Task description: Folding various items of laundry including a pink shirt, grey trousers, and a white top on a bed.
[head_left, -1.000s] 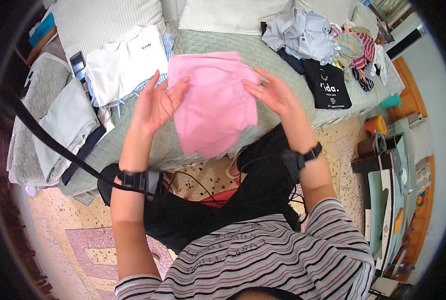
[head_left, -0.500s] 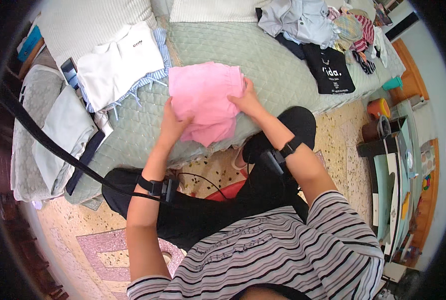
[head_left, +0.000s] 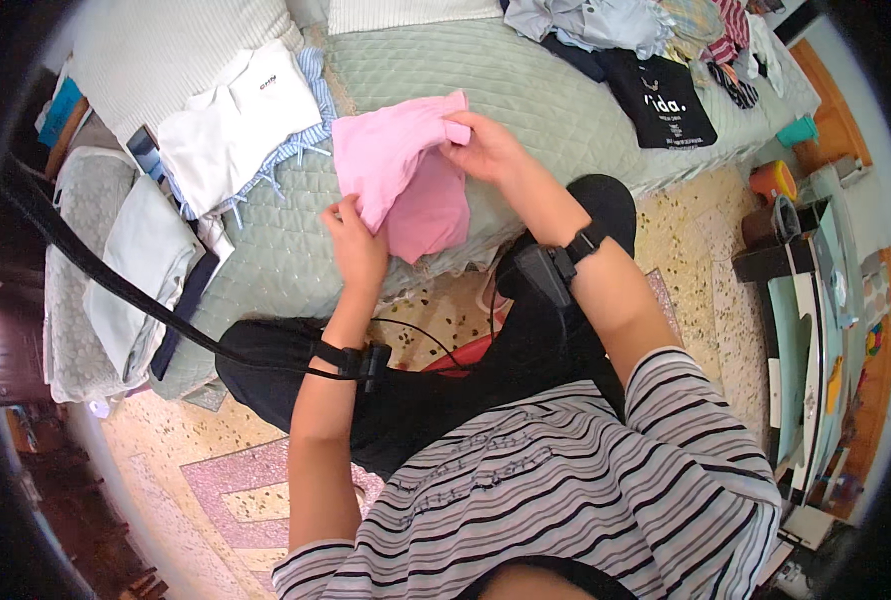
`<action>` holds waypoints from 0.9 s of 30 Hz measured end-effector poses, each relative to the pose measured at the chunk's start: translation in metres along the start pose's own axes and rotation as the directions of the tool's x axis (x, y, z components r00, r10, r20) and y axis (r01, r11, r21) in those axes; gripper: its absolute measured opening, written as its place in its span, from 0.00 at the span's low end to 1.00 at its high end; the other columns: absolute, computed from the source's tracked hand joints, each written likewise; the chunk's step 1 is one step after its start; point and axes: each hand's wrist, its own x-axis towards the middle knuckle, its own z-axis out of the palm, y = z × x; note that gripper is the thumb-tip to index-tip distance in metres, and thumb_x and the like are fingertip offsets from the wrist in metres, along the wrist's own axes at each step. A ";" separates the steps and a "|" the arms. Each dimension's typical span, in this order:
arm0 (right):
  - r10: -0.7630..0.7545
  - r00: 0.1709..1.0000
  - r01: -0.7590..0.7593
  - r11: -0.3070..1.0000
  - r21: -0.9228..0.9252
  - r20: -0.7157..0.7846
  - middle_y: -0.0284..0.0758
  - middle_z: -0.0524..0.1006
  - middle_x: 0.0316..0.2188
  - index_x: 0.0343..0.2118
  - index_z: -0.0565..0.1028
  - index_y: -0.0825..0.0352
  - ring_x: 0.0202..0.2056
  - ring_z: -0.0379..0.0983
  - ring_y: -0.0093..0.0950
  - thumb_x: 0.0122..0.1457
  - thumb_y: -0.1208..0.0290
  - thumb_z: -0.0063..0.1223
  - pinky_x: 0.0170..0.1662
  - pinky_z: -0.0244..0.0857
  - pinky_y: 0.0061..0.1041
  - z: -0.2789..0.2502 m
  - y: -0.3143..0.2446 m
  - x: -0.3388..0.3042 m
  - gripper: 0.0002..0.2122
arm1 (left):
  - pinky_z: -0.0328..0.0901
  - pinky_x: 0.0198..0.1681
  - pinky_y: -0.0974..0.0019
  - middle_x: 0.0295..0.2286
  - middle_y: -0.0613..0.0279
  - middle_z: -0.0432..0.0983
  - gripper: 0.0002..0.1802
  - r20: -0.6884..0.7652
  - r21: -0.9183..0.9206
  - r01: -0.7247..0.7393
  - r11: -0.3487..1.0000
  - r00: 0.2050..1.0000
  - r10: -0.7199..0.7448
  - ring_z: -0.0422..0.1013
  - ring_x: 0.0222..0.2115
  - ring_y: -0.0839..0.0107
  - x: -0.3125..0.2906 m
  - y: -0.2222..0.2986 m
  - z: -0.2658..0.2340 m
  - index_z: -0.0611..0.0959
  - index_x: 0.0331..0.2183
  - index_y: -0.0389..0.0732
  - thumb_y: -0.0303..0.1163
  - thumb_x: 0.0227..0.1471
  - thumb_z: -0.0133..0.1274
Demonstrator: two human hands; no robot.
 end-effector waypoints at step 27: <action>-0.223 0.968 0.017 0.516 -0.856 -0.115 0.34 0.75 0.26 0.31 0.72 0.73 0.31 0.71 0.25 0.39 0.77 0.62 0.35 0.65 0.25 -0.067 0.100 -0.084 0.14 | 0.62 0.31 0.63 0.24 0.53 0.74 0.18 0.098 0.002 0.001 1.000 0.995 -0.001 0.71 0.26 0.61 -0.005 -0.045 -0.011 0.64 0.40 0.36 0.22 0.46 0.50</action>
